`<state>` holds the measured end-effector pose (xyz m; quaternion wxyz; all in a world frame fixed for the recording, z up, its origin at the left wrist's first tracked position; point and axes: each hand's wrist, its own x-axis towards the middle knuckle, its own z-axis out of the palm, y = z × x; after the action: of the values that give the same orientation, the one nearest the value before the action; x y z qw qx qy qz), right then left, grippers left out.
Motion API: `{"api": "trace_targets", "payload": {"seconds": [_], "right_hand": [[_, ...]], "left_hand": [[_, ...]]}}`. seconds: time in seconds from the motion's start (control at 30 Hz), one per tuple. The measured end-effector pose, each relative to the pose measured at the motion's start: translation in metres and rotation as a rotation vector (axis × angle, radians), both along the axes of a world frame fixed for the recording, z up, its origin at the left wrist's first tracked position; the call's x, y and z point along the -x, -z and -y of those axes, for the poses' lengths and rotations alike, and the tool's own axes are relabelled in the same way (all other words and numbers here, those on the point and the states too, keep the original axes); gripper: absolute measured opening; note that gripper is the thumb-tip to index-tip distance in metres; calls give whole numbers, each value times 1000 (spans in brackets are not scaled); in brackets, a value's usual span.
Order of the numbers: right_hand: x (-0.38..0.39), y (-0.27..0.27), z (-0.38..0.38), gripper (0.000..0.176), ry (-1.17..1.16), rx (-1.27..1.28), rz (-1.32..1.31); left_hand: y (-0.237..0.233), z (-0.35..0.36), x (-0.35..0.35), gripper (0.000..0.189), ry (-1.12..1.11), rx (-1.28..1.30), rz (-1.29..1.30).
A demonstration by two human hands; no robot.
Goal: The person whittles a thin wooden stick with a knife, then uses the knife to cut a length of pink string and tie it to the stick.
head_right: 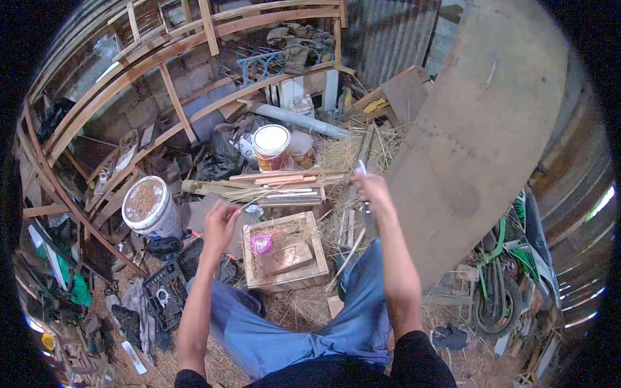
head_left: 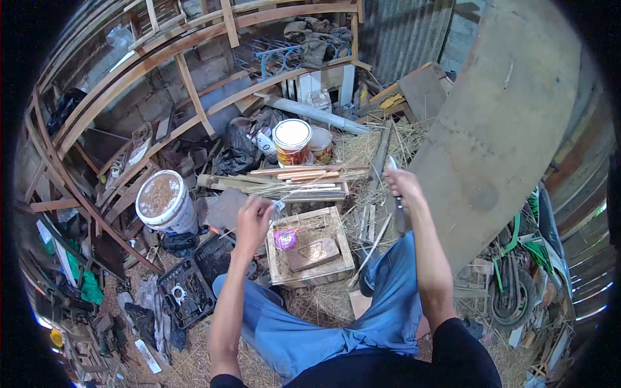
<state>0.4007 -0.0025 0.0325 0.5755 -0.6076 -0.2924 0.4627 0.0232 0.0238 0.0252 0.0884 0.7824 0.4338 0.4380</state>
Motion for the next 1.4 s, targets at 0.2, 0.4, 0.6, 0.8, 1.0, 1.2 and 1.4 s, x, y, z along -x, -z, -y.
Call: {"api": "trace_targets", "payload": {"seconds": [0.2, 0.4, 0.6, 0.8, 1.0, 1.2, 1.4], "right_hand": [[51, 10, 1, 24, -124, -15, 335], [30, -4, 25, 35, 38, -142, 27], [-9, 46, 35, 35, 9, -77, 280], [-39, 80, 39, 35, 74, -33, -237], [-51, 78, 35, 31, 86, -74, 14], [-71, 92, 55, 28, 263, -170, 197], [-84, 94, 76, 24, 336, -289, 55]], "left_hand": [[23, -10, -68, 11, 251, 394, 319], [43, -17, -110, 16, 470, 705, 384], [80, -21, -152, 14, 554, 933, 411], [104, -33, -184, 8, 438, 901, 167], [90, -20, -225, 11, 429, 864, 29], [69, -24, -253, 11, 562, 841, 86], [65, -11, -255, 12, 640, 699, 81]]}}
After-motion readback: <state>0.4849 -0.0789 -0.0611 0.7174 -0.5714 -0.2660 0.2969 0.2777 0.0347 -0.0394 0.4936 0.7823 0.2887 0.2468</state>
